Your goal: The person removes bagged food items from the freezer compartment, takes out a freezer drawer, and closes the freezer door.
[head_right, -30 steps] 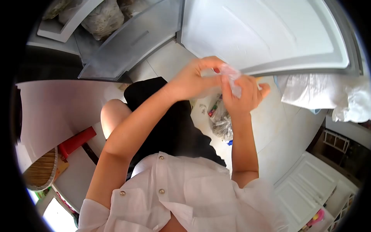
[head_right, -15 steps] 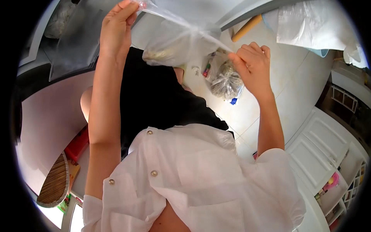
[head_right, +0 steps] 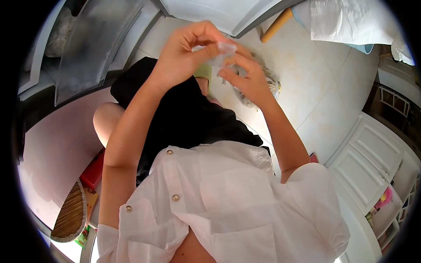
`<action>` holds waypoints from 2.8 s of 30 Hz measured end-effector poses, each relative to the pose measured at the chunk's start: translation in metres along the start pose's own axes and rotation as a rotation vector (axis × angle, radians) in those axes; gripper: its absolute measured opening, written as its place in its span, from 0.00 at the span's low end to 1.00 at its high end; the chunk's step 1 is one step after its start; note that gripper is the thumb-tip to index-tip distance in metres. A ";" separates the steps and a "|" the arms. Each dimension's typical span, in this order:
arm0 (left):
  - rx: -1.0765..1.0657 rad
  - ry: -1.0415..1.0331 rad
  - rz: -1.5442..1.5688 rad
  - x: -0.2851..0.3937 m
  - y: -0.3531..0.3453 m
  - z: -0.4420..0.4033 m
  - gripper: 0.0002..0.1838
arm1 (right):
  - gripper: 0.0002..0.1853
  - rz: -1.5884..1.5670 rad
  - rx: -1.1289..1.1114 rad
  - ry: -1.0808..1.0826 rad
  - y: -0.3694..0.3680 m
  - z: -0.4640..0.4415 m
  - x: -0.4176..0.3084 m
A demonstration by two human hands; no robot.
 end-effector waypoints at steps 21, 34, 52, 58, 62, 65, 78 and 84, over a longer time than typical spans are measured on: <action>-0.031 0.035 -0.410 0.009 0.024 -0.005 0.13 | 0.15 -0.588 0.465 -0.837 0.159 0.143 0.365; 0.003 0.128 -0.421 0.009 0.039 -0.003 0.14 | 0.66 0.507 0.386 -0.902 0.159 0.106 0.340; 0.053 0.034 -0.446 -0.008 0.050 0.009 0.18 | 0.55 -0.131 0.546 -1.368 0.104 0.163 0.406; 0.085 0.035 -0.455 -0.005 0.052 0.010 0.17 | 0.64 0.440 0.563 -1.266 0.112 0.166 0.514; 0.093 0.034 -0.487 0.012 0.056 0.007 0.17 | 0.73 0.370 0.696 -1.436 0.100 0.150 0.441; 0.086 0.064 -0.454 0.016 0.056 0.008 0.18 | 0.73 0.296 0.855 -1.384 0.085 0.145 0.372; 0.058 0.097 -0.472 0.022 0.054 0.015 0.17 | 0.71 0.833 0.659 -1.081 0.077 0.112 0.342; 0.079 0.063 -0.509 0.023 0.057 0.017 0.16 | 0.76 1.031 0.320 -1.319 0.071 0.114 0.403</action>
Point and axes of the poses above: each hand's wrist, its own z-axis away from the middle knuckle, its own y-axis out of the back of the hand, x = y × z, the point moved 7 cm from there along -z, towards the middle knuckle, and after that the axes turned 7 degrees about -y, right-handed, at the moved point
